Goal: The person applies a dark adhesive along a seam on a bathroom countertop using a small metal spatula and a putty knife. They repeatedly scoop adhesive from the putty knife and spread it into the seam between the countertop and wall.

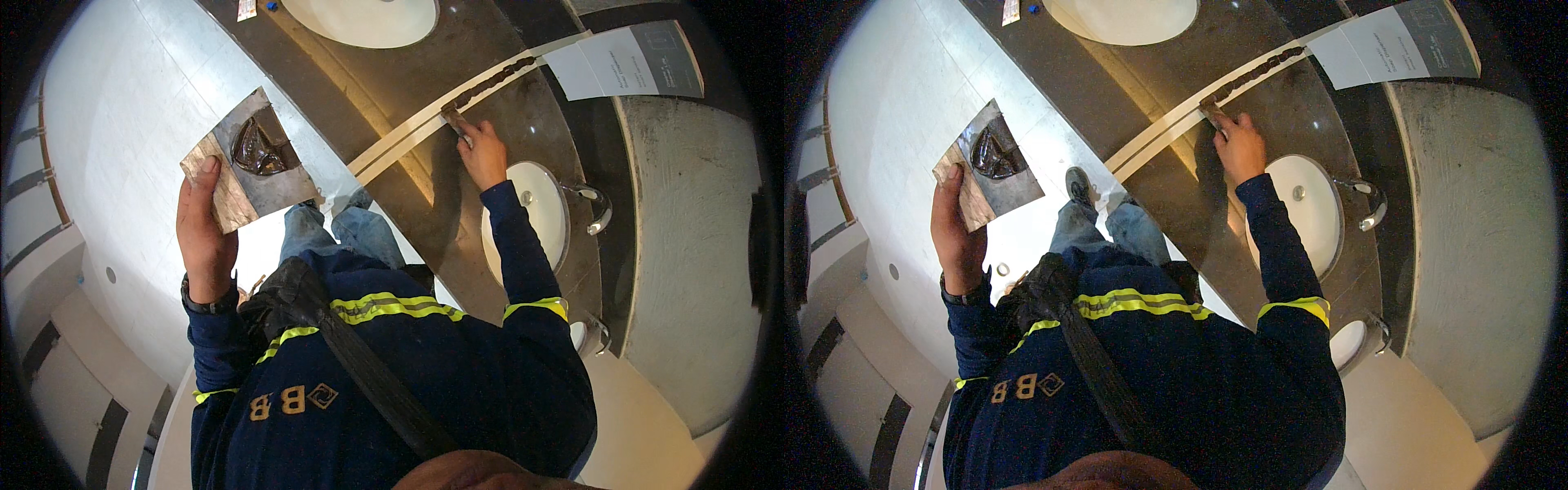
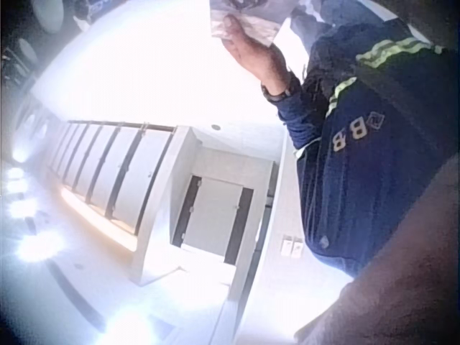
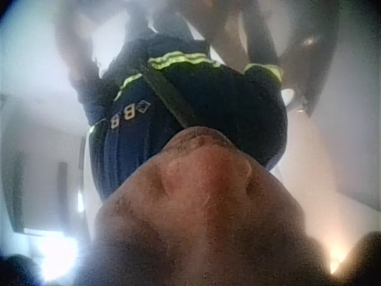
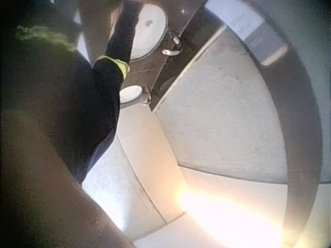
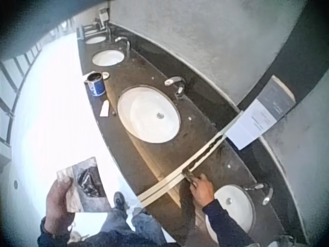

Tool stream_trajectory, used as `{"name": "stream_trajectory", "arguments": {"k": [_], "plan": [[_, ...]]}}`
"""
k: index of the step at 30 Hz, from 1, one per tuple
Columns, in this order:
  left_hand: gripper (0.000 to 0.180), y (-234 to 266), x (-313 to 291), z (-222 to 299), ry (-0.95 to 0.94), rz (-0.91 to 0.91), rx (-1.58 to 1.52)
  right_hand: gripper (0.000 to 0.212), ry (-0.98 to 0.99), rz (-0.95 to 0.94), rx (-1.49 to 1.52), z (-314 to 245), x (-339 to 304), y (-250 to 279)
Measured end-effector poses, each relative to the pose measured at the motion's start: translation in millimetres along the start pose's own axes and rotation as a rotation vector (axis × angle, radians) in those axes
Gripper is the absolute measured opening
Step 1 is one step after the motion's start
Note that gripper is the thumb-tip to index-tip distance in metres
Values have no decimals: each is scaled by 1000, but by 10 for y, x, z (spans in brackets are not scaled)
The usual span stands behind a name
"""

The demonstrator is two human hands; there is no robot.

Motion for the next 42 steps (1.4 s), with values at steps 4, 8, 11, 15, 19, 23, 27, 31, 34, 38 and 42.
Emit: {"name": "stream_trajectory", "arguments": {"k": [4, 8, 11, 15, 19, 23, 27, 31, 34, 38, 42], "plan": [[42, -31, 3, 5, -21, -18, 44, 39, 10, -50, 37, -179, -56, -68], [44, -13, -21, -7, -21, -25, 55, 40, -22, -133, -28, -165, -127, -87], [43, 44, -51, 60, -99, -8, 181, 39, 46, -14, -20, -271, -159, 41], [41, 92, -56, -2, -56, -13, 77, 38, 58, -37, 26, -399, -203, -55], [41, 142, -58, -45, 2, 32, -9, 37, 91, -57, -14, -415, -251, -77], [41, 108, -97, -38, -17, 52, -26, 38, 126, 27, 56, -464, -259, 12], [40, 41, -118, -71, 29, 19, -62, 38, 77, -81, 33, -554, -291, -121], [40, 27, -113, -95, 74, 1, -67, 36, 65, -118, 28, -576, -358, -77], [39, -5, -108, -118, 67, -19, -92, 36, 84, -98, 40, -677, -367, -69], [39, -46, -122, -123, 64, -47, -23, 39, 81, -168, 57, -775, -436, -148], [39, -79, -99, -138, 97, -59, -33, 35, 119, -126, 51, -779, -462, 278]]}}
Point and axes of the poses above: each hand's wrist, its own x-axis towards the middle knuckle, its own y-axis out of the back of the hand, z = x × y, the point moved 10 cm from there along x, towards the middle knuckle, and after that the axes turned 12 degrees about -x, right-handed, at the moved point
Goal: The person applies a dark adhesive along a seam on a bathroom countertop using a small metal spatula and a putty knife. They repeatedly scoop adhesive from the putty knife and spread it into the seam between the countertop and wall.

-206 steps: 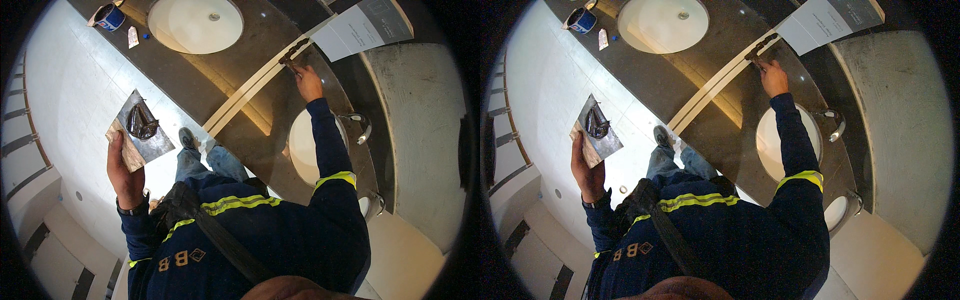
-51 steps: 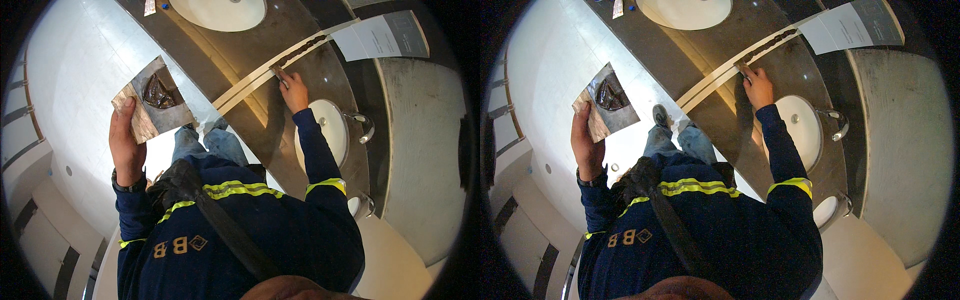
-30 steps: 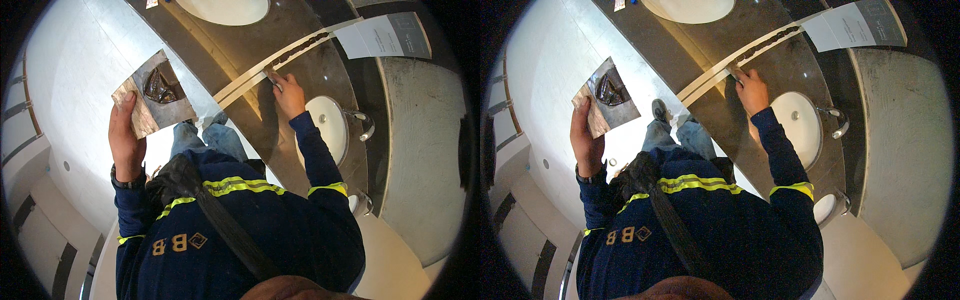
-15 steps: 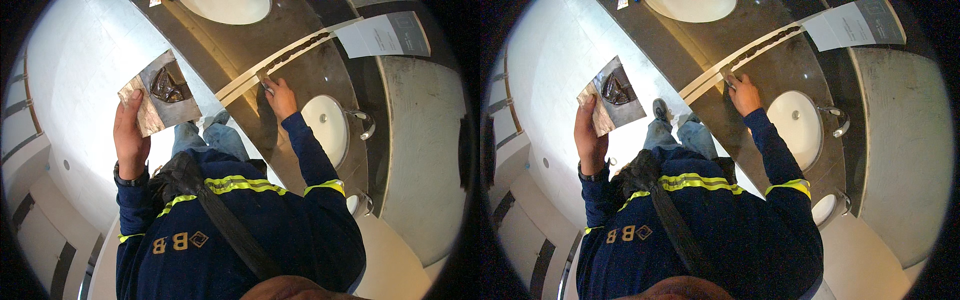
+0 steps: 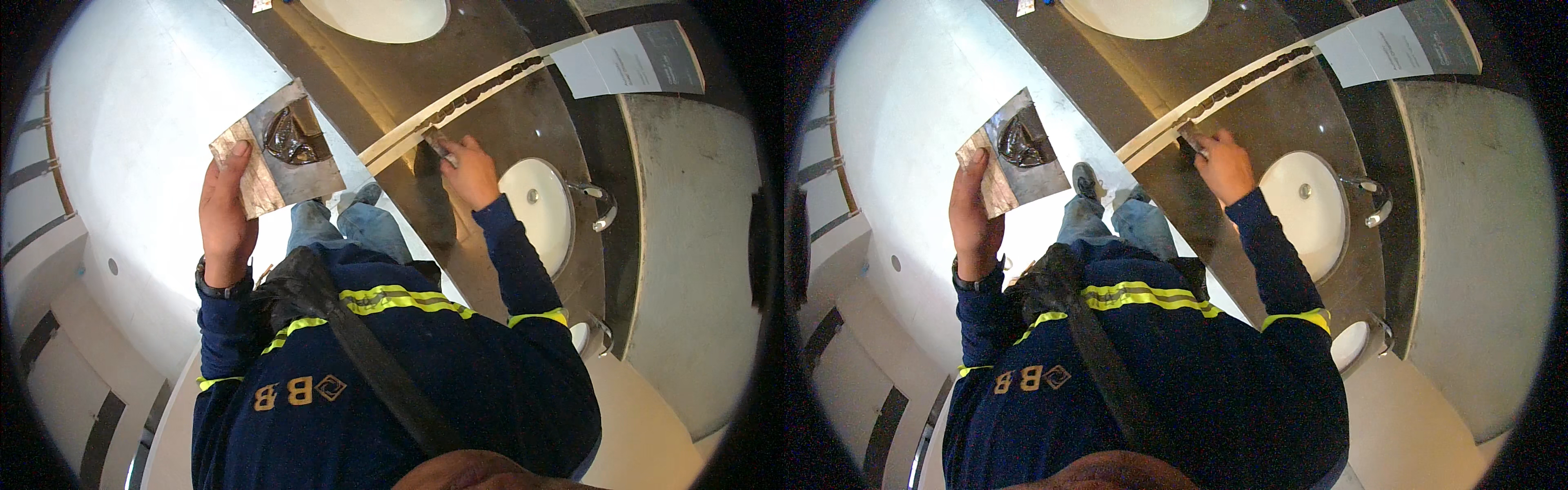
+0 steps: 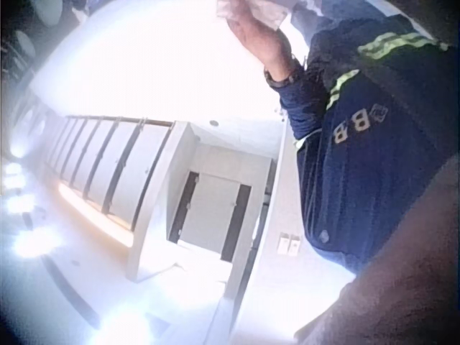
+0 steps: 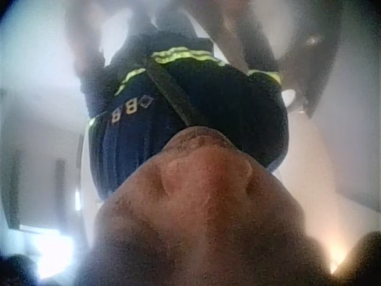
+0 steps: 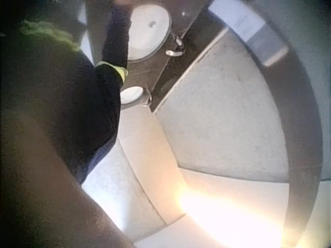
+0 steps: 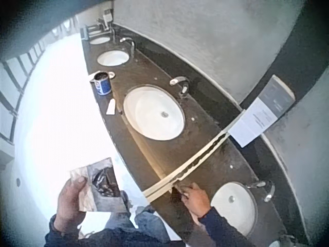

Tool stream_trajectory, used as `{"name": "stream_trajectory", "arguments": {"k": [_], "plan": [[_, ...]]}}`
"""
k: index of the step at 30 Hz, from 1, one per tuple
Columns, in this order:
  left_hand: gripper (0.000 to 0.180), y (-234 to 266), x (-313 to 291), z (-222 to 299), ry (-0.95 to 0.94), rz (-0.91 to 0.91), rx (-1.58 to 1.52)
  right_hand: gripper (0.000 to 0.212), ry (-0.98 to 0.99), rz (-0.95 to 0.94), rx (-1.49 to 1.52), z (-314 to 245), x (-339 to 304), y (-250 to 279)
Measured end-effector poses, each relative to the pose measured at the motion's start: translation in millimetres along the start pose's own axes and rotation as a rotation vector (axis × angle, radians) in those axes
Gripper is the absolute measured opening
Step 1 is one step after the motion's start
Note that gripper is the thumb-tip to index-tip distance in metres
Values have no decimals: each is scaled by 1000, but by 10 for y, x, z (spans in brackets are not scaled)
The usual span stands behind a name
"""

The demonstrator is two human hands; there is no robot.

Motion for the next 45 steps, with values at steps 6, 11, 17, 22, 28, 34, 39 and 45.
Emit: {"name": "stream_trajectory", "arguments": {"k": [6, 11, 17, 22, 28, 34, 39, 45], "plan": [[36, -107, 19, -68, -4, 25, 29, 37, 180, 220, 146, -598, -130, 1381], [35, -358, 38, -104, 35, -77, 52, 46, 444, 263, 131, -1216, -326, 2103], [33, -500, 0, -137, 53, -113, 111, 47, 600, 253, -66, -1530, -258, 2242], [33, -535, -26, -140, 32, -134, 132, 45, 619, 163, -88, -1623, -249, 2059], [44, -160, 81, 75, -88, 42, 155, 44, 379, 94, 67, -920, -162, 1538], [36, 146, 132, 200, -114, 16, -13, 38, 11, 8, 89, -96, 18, 142], [42, 232, 88, 174, -137, -1, 112, 40, -26, 87, 115, 104, 68, -409], [54, 289, 68, 144, -135, -11, 168, 41, -38, 44, 26, 36, 99, -490]]}}
Point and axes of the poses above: each hand's wrist, its own x-axis towards the middle knuckle, its own y-axis out of the back of the hand, z = x × y, the point moved 10 cm from there along x, towards the middle knuckle, and after that the axes turned 12 degrees about -x, right-handed, at the moved point
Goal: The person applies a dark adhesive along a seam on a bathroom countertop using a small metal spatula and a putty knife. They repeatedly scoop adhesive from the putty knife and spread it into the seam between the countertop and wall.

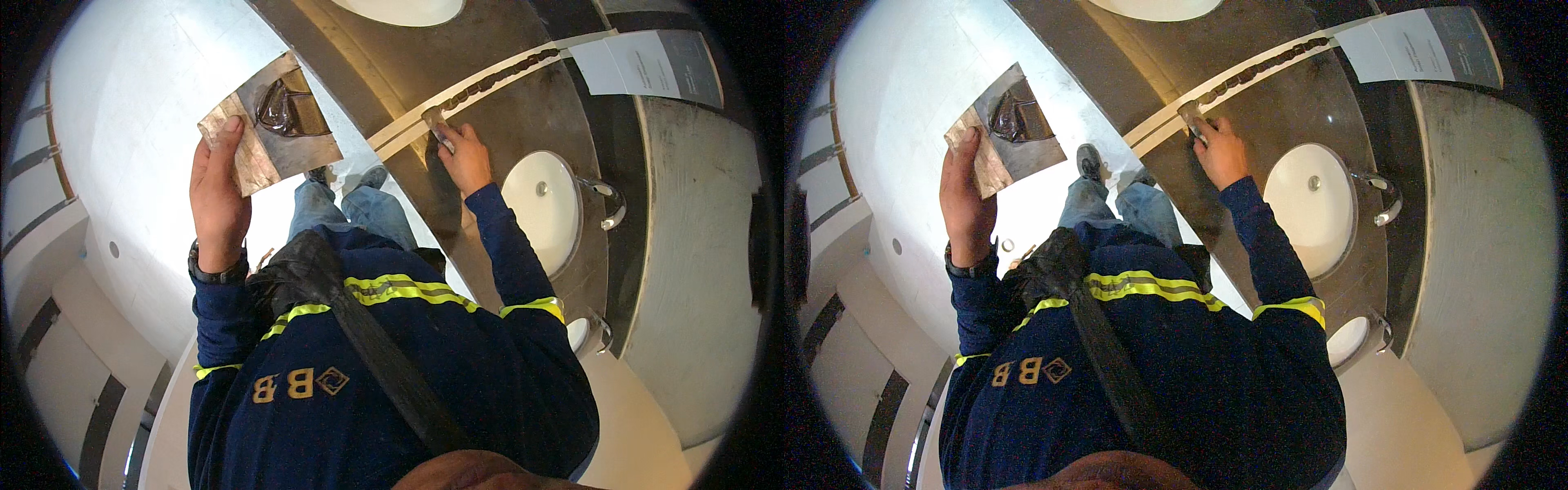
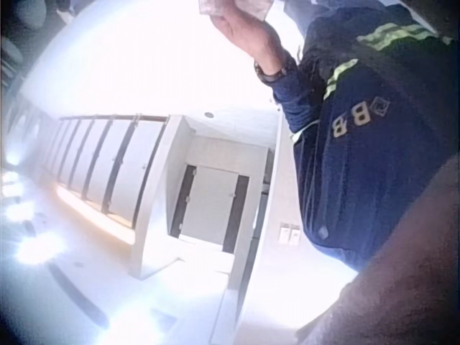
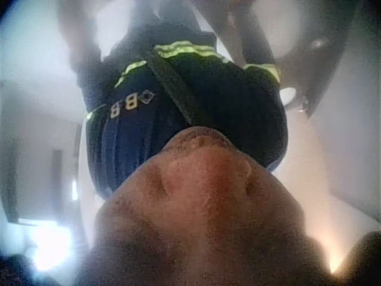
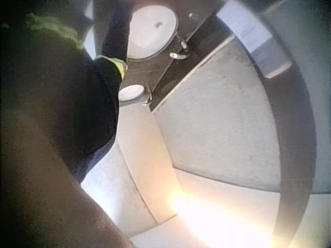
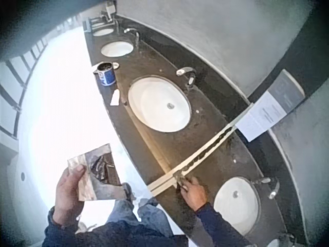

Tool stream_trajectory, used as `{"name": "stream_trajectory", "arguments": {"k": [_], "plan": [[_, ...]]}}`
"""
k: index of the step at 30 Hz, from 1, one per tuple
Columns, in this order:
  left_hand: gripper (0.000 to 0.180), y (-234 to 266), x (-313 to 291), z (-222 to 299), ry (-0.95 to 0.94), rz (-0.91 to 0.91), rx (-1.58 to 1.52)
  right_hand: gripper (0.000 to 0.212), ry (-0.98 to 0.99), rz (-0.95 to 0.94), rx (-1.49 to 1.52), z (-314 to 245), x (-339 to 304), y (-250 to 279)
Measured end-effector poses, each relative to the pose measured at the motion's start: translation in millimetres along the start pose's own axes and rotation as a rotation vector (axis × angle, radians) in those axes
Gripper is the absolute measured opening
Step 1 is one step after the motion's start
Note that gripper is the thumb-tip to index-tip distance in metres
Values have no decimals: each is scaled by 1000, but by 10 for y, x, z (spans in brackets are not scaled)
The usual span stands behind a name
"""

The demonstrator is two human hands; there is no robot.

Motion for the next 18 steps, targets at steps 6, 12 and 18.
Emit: {"name": "stream_trajectory", "arguments": {"k": [6, 12, 18], "plan": [[50, -8, -13, 124, -91, -42, 172, 41, 33, -41, 14, -119, -92, 150], [52, 24, -32, 85, -77, -19, 137, 41, 56, -60, 7, -339, -94, -21], [55, 1, -38, 89, -53, -24, 105, 40, 74, -77, 7, -363, -201, 35]]}}
Point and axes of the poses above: each hand's wrist, its own x-axis towards the middle knuckle, its own y-axis out of the back of the hand, z = x × y, the point moved 10 cm from there along x, towards the middle knuckle, and after that the axes turned 12 degrees about -x, right-handed, at the moved point
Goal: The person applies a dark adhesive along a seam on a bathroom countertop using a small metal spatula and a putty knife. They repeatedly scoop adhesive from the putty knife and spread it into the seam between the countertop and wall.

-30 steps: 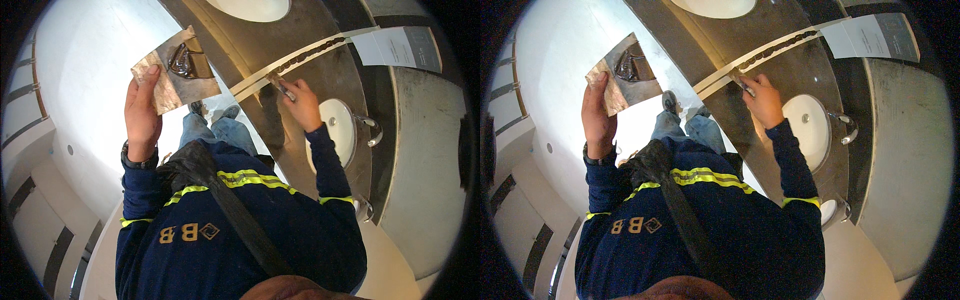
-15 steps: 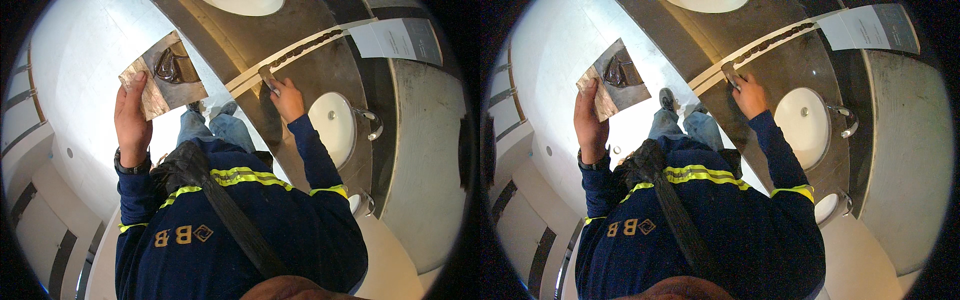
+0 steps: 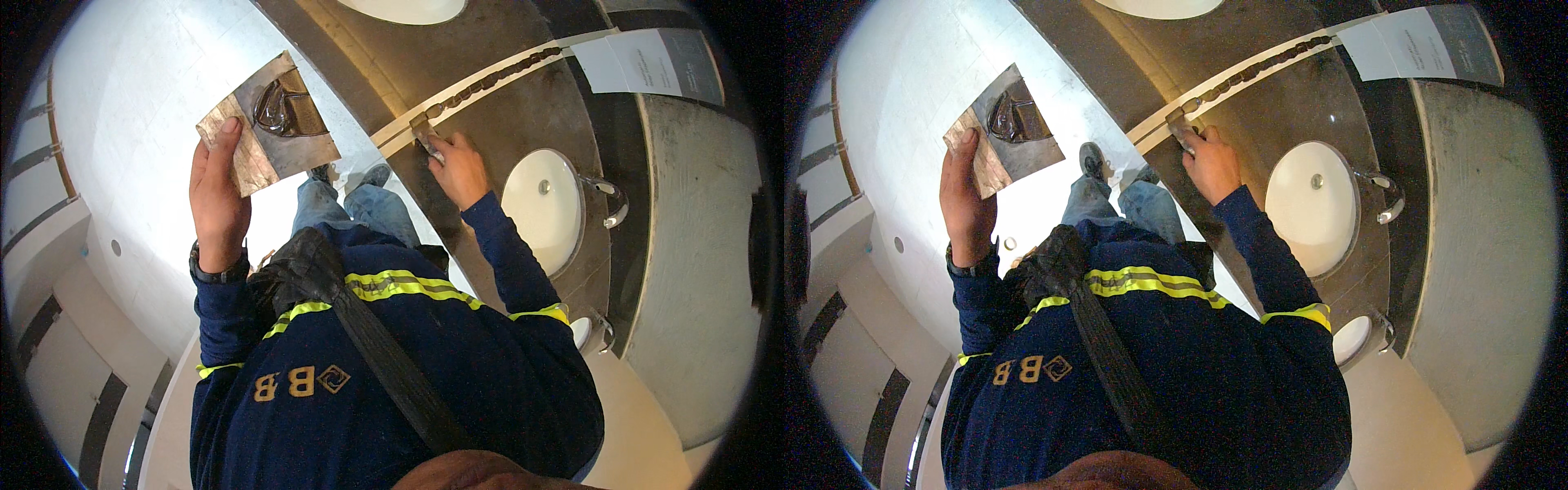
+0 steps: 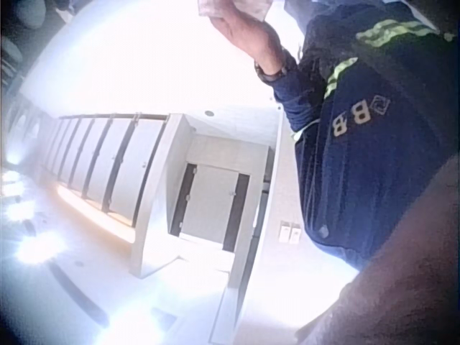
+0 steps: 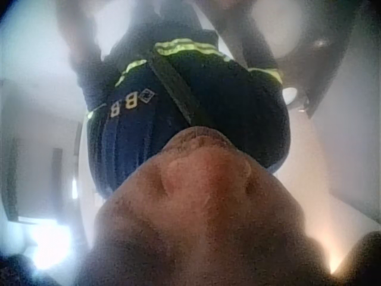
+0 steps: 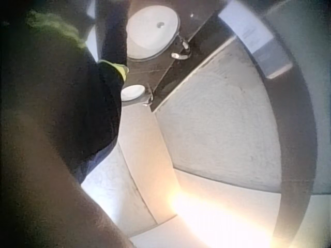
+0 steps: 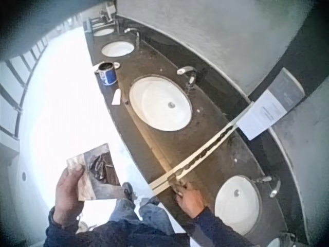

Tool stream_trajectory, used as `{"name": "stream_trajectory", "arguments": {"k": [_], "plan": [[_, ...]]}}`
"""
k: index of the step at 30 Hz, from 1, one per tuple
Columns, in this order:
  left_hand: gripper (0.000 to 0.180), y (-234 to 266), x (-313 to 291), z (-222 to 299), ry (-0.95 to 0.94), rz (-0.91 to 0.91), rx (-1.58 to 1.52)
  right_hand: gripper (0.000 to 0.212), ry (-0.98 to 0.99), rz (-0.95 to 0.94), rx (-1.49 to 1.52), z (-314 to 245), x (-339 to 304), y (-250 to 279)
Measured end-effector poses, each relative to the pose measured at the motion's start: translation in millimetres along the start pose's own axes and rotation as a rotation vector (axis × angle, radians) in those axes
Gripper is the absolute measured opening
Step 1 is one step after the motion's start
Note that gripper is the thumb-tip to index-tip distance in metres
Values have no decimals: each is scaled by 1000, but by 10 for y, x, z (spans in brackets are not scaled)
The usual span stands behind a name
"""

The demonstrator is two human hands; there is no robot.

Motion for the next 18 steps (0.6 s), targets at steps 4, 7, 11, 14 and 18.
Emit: {"name": "stream_trajectory", "arguments": {"k": [4, 7, 11, 14, 18], "plan": [[49, -72, -22, 21, 7, 20, -28, 41, 53, 11, 89, -217, 10, -79], [37, -63, -69, 8, 23, 93, -114, 40, -21, -89, 16, -243, -41, -265], [42, -44, -59, 27, 57, 69, -137, 39, -4, -90, 34, -204, -188, -158], [41, -2, -39, 13, 46, 72, -114, 38, -21, -36, 2, -18, -178, 107], [38, 30, -85, 42, -45, 99, 65, 37, -135, 121, 8, 434, 98, 502]]}}
Point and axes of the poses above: each hand's wrist, its own x-axis towards the middle knuckle, its own y-axis out of the back of the hand, z = x × y, the point moved 10 cm from there along x, towards the middle knuckle, and after that the axes turned 12 degrees about -x, right-handed, at the moved point
